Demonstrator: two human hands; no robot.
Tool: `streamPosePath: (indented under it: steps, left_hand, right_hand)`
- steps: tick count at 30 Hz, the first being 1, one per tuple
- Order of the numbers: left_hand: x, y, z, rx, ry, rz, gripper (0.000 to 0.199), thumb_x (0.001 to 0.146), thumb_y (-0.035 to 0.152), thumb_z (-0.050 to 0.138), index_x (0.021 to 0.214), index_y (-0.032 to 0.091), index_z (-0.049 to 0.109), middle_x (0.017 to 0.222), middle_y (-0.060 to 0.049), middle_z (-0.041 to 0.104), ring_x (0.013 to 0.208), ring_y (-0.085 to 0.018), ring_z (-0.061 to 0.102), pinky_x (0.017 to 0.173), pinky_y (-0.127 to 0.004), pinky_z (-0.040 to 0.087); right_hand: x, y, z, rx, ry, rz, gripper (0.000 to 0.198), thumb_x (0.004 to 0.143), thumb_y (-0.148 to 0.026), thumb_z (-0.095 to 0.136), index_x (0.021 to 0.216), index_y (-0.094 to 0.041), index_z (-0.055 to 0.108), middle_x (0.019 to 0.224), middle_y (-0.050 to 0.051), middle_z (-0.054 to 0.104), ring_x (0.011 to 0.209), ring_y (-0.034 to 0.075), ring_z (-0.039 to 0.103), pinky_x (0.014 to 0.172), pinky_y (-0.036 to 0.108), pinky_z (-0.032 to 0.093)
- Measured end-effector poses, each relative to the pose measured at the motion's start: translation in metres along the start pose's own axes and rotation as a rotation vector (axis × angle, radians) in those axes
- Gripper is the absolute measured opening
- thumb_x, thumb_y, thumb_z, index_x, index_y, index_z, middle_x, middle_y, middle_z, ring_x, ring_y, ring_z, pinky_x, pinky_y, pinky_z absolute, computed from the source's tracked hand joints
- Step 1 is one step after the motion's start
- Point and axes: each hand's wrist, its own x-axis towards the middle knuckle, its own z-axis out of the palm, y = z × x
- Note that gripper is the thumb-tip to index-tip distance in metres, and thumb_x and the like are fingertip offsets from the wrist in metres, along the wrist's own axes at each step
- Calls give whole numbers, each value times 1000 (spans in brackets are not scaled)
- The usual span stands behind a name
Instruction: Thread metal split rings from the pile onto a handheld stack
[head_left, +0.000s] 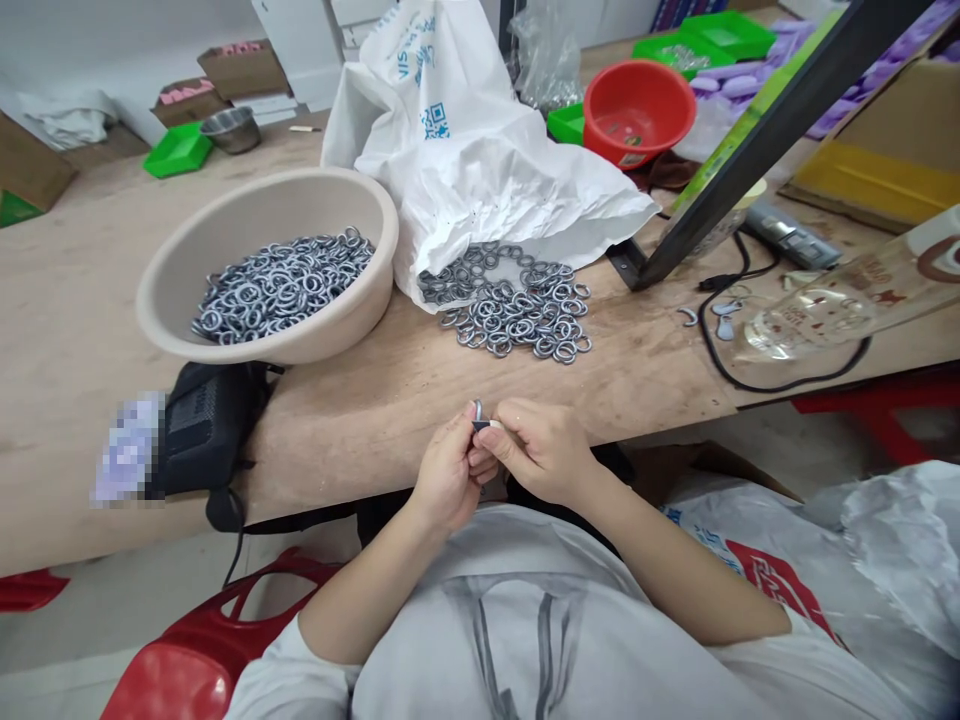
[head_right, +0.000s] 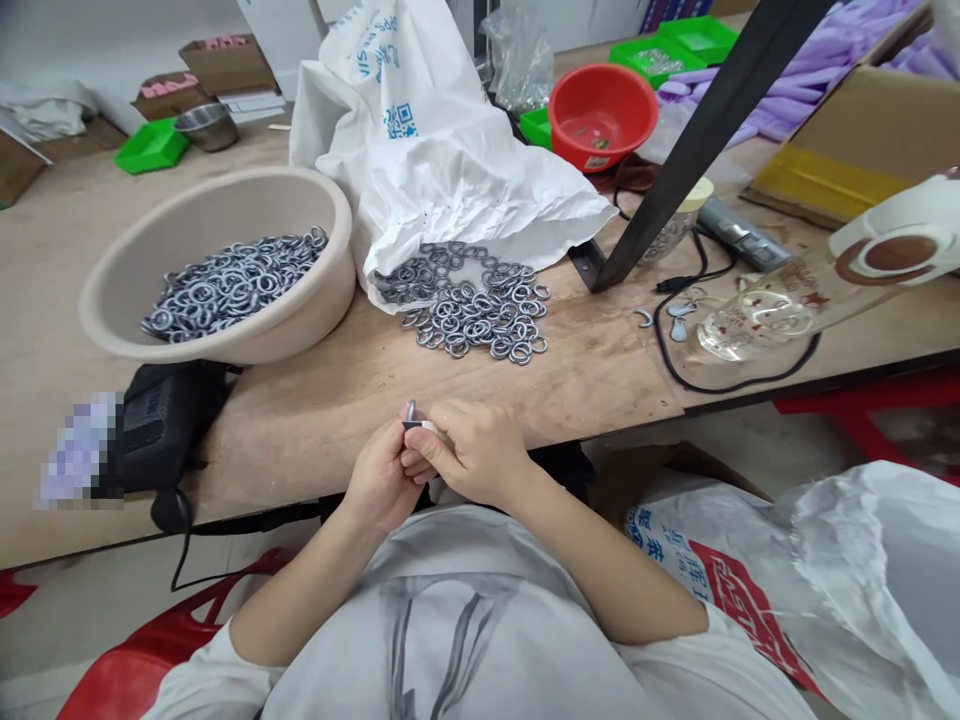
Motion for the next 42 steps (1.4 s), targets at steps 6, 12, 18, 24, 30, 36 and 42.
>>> streamPosePath:
  steps: [6,12,18,24,30,36,42]
  left_hand:
    - [-3,1,-5,-6,-39,27,53,81,53,71,61,18,36,48,9,26,43,-4,19,42,-17,21]
    - [-2,8,-17,-53,-47,13,52,81,51,71,60,19,35,49,8,25,44,-5,18,43,-17,22]
    - [-13,13,-26,3,-111,58,48,85,49,67,58,17,41,47,7,29,43,-5,24,44,-19,26]
    - [-18,18,-39,42,-48,102,38,83,47,70,70,13,62,56,1,55,47,-7,44,47,-20,40]
    - [-13,31,-51,-19,16,109,33,72,30,82,99,14,72,84,-4,70,63,-8,59,56,-18,52]
    - [-5,33,-53,-36,96,239,39,74,43,81,97,13,70,84,-3,65,67,-8,58,61,-20,54]
    - [9,12,-35,123,90,287,46,75,61,72,78,16,60,66,3,52,57,-8,46,52,-19,42]
  right_hand:
    - [6,0,0,-8,-67,-15,42,99,-42,45,64,-20,43,60,-2,46,55,11,38,56,28,23]
    - [10,-5,15,84,-137,40,44,100,-46,40,64,-21,42,60,-1,48,57,12,42,57,27,27]
    - [50,15,21,-10,-44,232,51,101,-55,33,64,-21,46,58,-1,48,57,14,45,58,28,27]
    - [117,39,17,-561,-123,280,35,94,-54,52,98,-22,67,93,7,71,78,23,60,60,29,27]
    - [146,42,30,-711,-247,164,25,94,-23,50,108,-19,70,110,13,68,92,25,64,64,30,34]
    - [109,17,17,231,-120,301,28,86,-44,64,75,-18,62,72,1,62,69,16,57,63,28,40]
    - [40,-15,35,962,-67,580,41,74,-58,74,84,-23,55,63,-5,58,52,14,55,53,29,48]
